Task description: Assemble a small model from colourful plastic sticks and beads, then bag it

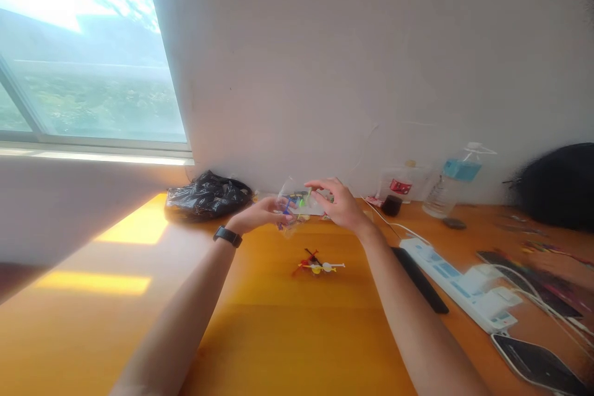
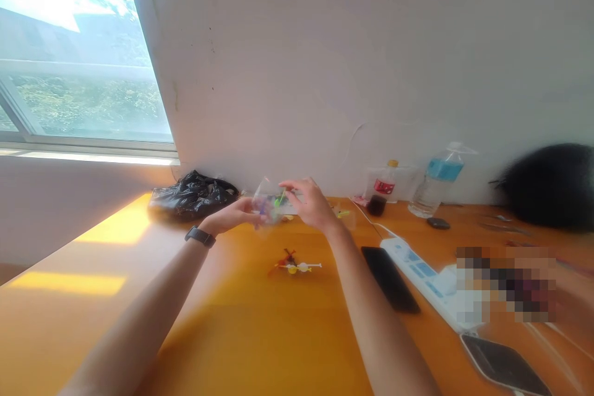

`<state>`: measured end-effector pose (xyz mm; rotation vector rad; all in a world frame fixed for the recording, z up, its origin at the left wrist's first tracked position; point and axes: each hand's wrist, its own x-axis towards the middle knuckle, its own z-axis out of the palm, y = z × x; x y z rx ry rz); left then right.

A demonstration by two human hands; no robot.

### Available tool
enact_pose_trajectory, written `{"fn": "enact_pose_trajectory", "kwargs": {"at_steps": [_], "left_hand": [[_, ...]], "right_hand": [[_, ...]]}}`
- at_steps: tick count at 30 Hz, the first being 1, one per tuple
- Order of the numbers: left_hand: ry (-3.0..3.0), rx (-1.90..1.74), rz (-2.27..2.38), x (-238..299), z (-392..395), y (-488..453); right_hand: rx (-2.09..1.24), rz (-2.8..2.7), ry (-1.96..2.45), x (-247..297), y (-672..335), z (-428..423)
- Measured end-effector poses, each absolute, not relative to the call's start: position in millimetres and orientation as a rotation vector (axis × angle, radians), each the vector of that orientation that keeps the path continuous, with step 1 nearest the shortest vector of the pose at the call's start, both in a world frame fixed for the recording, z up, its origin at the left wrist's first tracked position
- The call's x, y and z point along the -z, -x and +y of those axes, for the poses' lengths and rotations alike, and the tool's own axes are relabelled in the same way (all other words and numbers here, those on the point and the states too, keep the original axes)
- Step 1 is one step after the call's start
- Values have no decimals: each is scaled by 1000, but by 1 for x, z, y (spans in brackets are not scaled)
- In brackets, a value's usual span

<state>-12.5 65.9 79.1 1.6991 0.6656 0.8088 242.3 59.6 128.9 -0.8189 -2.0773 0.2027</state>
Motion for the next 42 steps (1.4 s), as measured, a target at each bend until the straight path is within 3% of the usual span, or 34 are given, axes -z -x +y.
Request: {"fn": "enact_pose_trajectory", "kwargs": {"at_steps": [9,25,42], "left_hand": [[-1678,-777,613,-81,62,10],[-1895,-509,895,-101,60,29],[-1864,-498,941,-111,47,40]], "right_hand": [[-666,-2235,826,-137,-244,41],[-538,-2133,958,-108,-247,75],[-767,-1964,957,-71,-234,98]]}}
